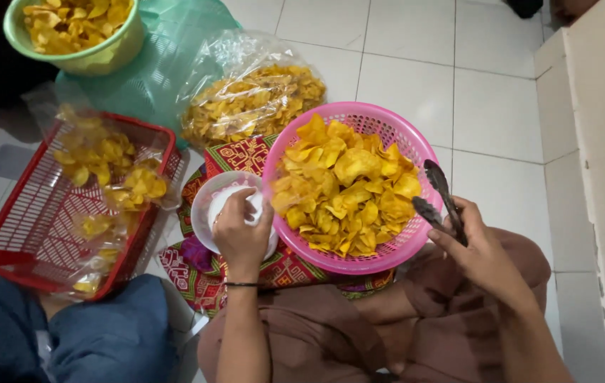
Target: Manually packaging banana chips into plastic bags using tongs and a small scale.
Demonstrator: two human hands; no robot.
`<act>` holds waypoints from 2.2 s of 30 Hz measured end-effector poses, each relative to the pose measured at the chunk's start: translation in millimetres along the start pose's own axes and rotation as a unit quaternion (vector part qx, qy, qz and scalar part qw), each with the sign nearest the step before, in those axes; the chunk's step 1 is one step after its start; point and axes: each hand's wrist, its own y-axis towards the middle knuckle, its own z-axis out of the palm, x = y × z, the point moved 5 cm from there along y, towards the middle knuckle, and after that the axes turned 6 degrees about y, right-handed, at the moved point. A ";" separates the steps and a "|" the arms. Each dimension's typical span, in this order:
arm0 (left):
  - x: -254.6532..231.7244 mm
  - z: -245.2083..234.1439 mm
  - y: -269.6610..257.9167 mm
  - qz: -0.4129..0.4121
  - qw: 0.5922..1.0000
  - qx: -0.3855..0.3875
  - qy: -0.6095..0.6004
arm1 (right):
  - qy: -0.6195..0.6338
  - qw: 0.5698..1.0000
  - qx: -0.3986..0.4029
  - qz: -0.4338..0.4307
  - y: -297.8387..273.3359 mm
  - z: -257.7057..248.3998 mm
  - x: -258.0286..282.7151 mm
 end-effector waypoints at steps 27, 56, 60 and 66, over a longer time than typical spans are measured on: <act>8.2 17.0 -7.7 0.025 0.993 0.113 -0.002 | 0.083 0.992 -0.001 -0.096 58.7 37.7 -13.5; -8.3 8.6 -4.8 0.036 0.993 0.113 0.010 | -0.080 0.995 0.004 -0.063 73.8 33.5 -31.0; -6.5 8.2 -7.0 0.045 0.993 0.112 -0.002 | -0.069 0.997 0.002 -0.046 54.8 31.6 -17.7; -6.4 9.9 -6.8 0.040 0.992 0.114 -0.021 | -0.016 0.997 0.011 -0.074 38.9 18.6 -10.2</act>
